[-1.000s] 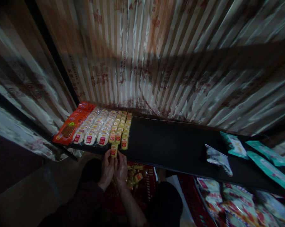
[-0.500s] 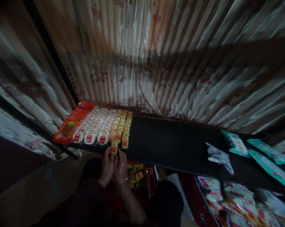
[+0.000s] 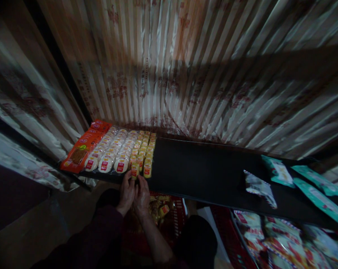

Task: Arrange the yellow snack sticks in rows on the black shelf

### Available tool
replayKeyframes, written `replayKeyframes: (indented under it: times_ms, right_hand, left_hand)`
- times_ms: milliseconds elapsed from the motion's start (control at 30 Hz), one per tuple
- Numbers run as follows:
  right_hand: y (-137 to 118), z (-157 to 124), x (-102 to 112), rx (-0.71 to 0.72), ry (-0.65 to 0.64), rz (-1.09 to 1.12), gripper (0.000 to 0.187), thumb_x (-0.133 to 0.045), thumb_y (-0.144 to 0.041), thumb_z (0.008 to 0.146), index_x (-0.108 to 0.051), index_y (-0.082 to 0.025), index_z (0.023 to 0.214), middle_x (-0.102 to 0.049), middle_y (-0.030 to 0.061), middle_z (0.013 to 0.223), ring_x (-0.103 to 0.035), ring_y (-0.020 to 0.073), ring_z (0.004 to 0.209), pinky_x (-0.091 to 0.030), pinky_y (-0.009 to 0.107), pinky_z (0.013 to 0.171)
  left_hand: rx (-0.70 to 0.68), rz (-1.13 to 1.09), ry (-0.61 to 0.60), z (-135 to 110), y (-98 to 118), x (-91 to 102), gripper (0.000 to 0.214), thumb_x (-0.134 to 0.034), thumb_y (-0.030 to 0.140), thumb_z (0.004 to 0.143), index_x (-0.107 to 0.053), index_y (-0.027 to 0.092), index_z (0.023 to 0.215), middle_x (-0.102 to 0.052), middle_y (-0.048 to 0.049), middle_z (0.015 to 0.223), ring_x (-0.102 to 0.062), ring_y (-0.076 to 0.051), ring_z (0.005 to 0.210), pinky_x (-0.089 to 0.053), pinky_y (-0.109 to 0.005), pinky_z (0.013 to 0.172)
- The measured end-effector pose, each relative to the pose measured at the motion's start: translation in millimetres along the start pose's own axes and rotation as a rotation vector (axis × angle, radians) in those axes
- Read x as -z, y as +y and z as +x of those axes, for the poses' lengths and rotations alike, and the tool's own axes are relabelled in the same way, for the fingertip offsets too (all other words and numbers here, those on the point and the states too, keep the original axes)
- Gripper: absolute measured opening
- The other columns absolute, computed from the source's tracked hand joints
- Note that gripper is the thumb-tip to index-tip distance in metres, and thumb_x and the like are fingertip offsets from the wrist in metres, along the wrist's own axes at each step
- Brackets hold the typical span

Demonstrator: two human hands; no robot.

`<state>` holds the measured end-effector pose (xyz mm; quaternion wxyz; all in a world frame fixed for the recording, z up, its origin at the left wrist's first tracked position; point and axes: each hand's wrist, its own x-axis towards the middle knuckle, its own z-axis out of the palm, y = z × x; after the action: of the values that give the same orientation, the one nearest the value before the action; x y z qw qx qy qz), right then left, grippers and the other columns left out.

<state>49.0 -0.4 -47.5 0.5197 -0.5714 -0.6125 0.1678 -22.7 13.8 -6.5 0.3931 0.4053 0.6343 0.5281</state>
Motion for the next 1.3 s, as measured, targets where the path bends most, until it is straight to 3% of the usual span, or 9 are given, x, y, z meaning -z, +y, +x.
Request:
replayKeyframes:
  times_ms: [233,900,1300]
  right_hand:
    - [6,-1,4,0.018,-0.046,-0.035,0.045,-0.045,-0.019,0.082,-0.057,-0.02,0.126,-0.063,0.011,0.124,-0.056,0.0217,0.117,-0.047,0.043,0.099]
    - [11,-1,7,0.011,-0.074,0.006,0.048,-0.048,-0.014,0.081,-0.057,-0.02,0.127,-0.06,0.0119,0.128,-0.054,0.0215,0.121,-0.047,0.041,0.1]
    - [14,-4,8,0.061,-0.095,0.009,0.05,-0.044,-0.01,0.081,-0.056,-0.02,0.128,-0.058,0.0123,0.131,-0.052,0.0213,0.123,-0.047,0.04,0.101]
  left_hand:
    - [-0.07,0.086,0.001,-2,-3,-3.1,0.036,-0.044,0.017,0.082,-0.052,0.018,0.117,-0.059,-0.0102,0.123,-0.054,-0.017,0.116,-0.039,-0.032,0.104]
    - [-0.073,0.139,0.003,-3,-1,-7.8,0.035,-0.038,0.021,0.086,-0.055,0.018,0.116,-0.057,-0.011,0.127,-0.05,-0.018,0.122,-0.037,-0.034,0.108]
    - [-0.225,0.266,-0.073,0,-12,-0.1,0.039,-0.033,0.018,0.088,-0.056,0.015,0.119,-0.053,-0.0102,0.127,-0.05,-0.017,0.121,-0.038,-0.033,0.108]
